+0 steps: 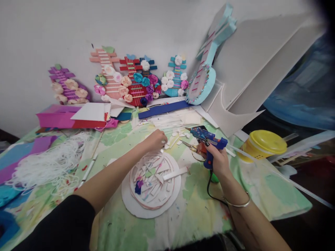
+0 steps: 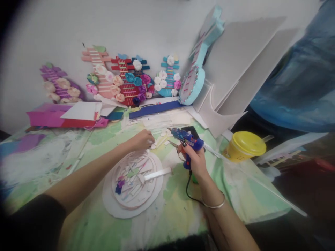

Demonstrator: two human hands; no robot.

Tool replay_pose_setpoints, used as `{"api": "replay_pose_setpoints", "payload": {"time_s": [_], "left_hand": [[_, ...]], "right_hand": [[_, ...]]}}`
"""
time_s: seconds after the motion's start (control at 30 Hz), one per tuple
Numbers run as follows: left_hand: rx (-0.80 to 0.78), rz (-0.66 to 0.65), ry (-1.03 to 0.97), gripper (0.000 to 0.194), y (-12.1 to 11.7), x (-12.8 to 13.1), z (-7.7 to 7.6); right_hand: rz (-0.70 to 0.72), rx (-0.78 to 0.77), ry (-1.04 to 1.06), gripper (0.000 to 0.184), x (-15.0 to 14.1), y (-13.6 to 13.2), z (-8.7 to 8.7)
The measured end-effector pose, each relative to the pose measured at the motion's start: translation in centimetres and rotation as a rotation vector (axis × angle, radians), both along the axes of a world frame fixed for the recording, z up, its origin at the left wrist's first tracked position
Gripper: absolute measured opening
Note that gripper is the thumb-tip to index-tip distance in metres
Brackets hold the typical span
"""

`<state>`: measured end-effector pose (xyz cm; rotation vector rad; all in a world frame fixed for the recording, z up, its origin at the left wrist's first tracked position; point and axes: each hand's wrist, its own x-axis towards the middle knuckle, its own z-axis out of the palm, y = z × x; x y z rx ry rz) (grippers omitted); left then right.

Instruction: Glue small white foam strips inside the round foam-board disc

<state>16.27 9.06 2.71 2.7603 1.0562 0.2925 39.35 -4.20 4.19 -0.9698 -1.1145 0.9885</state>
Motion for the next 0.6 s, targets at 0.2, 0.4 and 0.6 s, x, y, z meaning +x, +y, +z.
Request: {"api": "replay_pose_setpoints", "payload": {"time_s": [0.2,0.4,0.6], "left_hand": [[-0.033,-0.052,0.044,0.026,-0.5,0.1,0.4],[-0.072,0.008,-0.007,0.018,-1.4,1.0,0.8],[-0.155,0.225,-0.111,0.01,-1.6,4.5,-0.2]], "right_hand": [[0.031,0.022,0.001,0.023,0.0,-0.3,0.3],[0.039,-0.018,-0.027,0.025,-0.2,-0.6,0.6],[0.007,-0.037,-0.057,0.027,-0.2,-0.3,0.5]]}}
